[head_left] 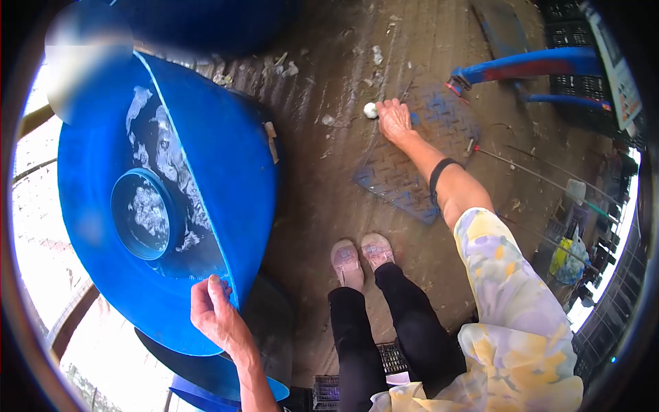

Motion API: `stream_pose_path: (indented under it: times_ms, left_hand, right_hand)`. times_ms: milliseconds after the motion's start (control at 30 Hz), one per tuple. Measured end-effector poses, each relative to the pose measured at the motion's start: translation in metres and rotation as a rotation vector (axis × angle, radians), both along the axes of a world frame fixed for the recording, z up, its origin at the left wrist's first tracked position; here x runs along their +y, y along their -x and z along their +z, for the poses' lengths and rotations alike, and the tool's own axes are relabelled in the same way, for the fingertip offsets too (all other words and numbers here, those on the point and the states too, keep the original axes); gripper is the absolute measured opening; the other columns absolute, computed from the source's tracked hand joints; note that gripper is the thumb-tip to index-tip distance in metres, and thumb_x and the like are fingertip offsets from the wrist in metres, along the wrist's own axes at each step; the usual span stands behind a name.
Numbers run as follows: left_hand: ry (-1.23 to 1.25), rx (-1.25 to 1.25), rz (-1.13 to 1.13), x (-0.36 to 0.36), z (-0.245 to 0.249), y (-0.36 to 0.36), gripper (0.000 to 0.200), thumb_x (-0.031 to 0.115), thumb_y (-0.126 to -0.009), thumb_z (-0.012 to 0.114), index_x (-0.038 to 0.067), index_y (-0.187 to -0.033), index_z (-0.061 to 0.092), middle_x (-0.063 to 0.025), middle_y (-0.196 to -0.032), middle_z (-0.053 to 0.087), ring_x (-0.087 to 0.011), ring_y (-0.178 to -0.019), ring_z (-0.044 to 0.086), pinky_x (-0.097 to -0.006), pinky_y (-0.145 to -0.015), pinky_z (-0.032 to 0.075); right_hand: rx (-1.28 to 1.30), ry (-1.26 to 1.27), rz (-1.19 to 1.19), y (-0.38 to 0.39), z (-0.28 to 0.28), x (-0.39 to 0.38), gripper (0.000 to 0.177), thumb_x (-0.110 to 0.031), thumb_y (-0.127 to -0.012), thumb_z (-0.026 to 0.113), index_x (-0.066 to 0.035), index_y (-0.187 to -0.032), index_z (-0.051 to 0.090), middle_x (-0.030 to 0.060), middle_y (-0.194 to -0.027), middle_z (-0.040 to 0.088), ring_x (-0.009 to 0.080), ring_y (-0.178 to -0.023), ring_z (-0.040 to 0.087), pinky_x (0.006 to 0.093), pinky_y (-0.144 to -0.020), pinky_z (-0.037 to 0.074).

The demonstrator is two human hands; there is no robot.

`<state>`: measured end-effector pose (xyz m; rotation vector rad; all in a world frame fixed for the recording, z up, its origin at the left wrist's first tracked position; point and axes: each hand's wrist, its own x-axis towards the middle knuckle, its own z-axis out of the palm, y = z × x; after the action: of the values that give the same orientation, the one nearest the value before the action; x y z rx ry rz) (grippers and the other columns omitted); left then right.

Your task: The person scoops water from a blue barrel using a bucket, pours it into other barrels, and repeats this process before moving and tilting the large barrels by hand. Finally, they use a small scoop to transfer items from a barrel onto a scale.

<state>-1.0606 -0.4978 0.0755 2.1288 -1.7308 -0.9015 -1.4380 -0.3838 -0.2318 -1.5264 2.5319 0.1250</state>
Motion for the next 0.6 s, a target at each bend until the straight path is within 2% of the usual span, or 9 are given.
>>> stream_pose_path:
  times_ms: [33, 167, 267, 300, 333, 400, 433, 533, 600]
  left_hand:
    - [-0.001, -0.012, 0.009, 0.0, -0.001, 0.0, 0.021, 0.017, -0.088, 0.055, -0.001, -0.078, 0.058, -0.0053, -0.068, 0.057, -0.0115, -0.064, 0.053, -0.0247, -0.061, 0.045]
    - [0.032, -0.03, -0.001, 0.001, -0.002, 0.001, 0.02, 0.018, -0.088, 0.056, 0.0, -0.079, 0.058, -0.0053, -0.068, 0.057, -0.0121, -0.065, 0.054, -0.0253, -0.063, 0.045]
    - [0.051, -0.052, -0.013, 0.001, -0.002, 0.0, 0.019, 0.016, -0.088, 0.056, 0.0, -0.079, 0.058, -0.0046, -0.067, 0.056, -0.0114, -0.064, 0.053, -0.0244, -0.061, 0.043]
    - [0.058, -0.029, -0.019, 0.001, -0.003, -0.001, 0.019, 0.015, -0.087, 0.056, -0.001, -0.078, 0.058, -0.0043, -0.067, 0.056, -0.0108, -0.063, 0.052, -0.0243, -0.059, 0.042]
    - [0.068, -0.009, -0.024, 0.0, -0.002, -0.002, 0.019, 0.015, -0.087, 0.056, -0.001, -0.077, 0.058, -0.0039, -0.066, 0.056, -0.0101, -0.062, 0.05, -0.0242, -0.057, 0.04]
    - [0.059, 0.039, 0.006, -0.001, -0.004, -0.004, 0.019, 0.014, -0.085, 0.058, -0.002, -0.075, 0.058, -0.0038, -0.063, 0.055, -0.0099, -0.058, 0.046, -0.0254, -0.053, 0.038]
    - [0.073, 0.037, -0.012, -0.001, -0.007, -0.007, 0.019, 0.014, -0.085, 0.058, -0.002, -0.075, 0.058, -0.0042, -0.062, 0.054, -0.01, -0.057, 0.046, -0.0261, -0.053, 0.038]
    - [0.132, -0.02, -0.046, 0.0, -0.003, -0.005, 0.018, 0.016, -0.084, 0.059, -0.001, -0.076, 0.059, -0.0101, -0.061, 0.057, -0.0163, -0.053, 0.05, -0.0328, -0.053, 0.041]
    - [0.126, -0.041, -0.035, -0.001, 0.004, -0.002, 0.019, 0.018, -0.083, 0.061, 0.001, -0.075, 0.059, -0.0126, -0.063, 0.06, -0.0214, -0.054, 0.055, -0.0355, -0.054, 0.042]
  right_hand:
    - [0.047, 0.027, 0.005, 0.0, -0.011, -0.002, 0.018, -0.008, -0.07, 0.056, -0.005, -0.087, 0.063, 0.0107, -0.082, 0.06, 0.0289, -0.086, 0.054, 0.0414, -0.07, 0.043]
    - [0.025, -0.024, -0.01, 0.002, -0.021, -0.005, 0.013, -0.006, -0.074, 0.053, -0.005, -0.072, 0.065, 0.0117, -0.086, 0.062, 0.0264, -0.092, 0.053, 0.0399, -0.076, 0.043]
    - [-0.095, 0.16, -0.204, -0.002, -0.021, -0.001, 0.013, -0.006, -0.074, 0.053, -0.005, -0.075, 0.066, 0.0128, -0.082, 0.063, 0.0283, -0.089, 0.054, 0.0398, -0.072, 0.044]
    - [-0.116, 0.171, -0.202, -0.002, -0.014, -0.002, 0.014, -0.007, -0.073, 0.055, -0.005, -0.079, 0.067, 0.0118, -0.073, 0.063, 0.0253, -0.077, 0.058, 0.0378, -0.065, 0.046]
    - [-0.112, 0.177, -0.195, -0.003, -0.003, -0.003, 0.014, -0.007, -0.073, 0.055, -0.005, -0.079, 0.067, 0.0118, -0.073, 0.063, 0.0253, -0.077, 0.058, 0.0378, -0.065, 0.046]
    - [-0.919, 0.335, -0.623, -0.006, 0.032, -0.009, 0.013, -0.009, -0.071, 0.058, -0.004, -0.079, 0.067, 0.0091, -0.064, 0.062, 0.0203, -0.062, 0.058, 0.0348, -0.056, 0.046]
    - [-1.116, 0.361, -0.755, -0.01, 0.063, -0.009, 0.013, -0.009, -0.072, 0.058, -0.003, -0.079, 0.067, 0.0063, -0.061, 0.061, 0.0136, -0.055, 0.055, 0.0289, -0.051, 0.044]
    - [-1.503, 0.267, -0.725, -0.007, 0.135, -0.022, 0.011, -0.009, -0.084, 0.057, 0.001, -0.085, 0.062, 0.0029, -0.07, 0.06, 0.0083, -0.06, 0.054, 0.0203, -0.05, 0.039]
    - [-1.607, 0.269, -0.641, -0.007, 0.183, -0.039, 0.012, -0.01, -0.083, 0.058, 0.001, -0.085, 0.062, 0.0034, -0.07, 0.06, 0.0088, -0.061, 0.054, 0.0207, -0.051, 0.04]
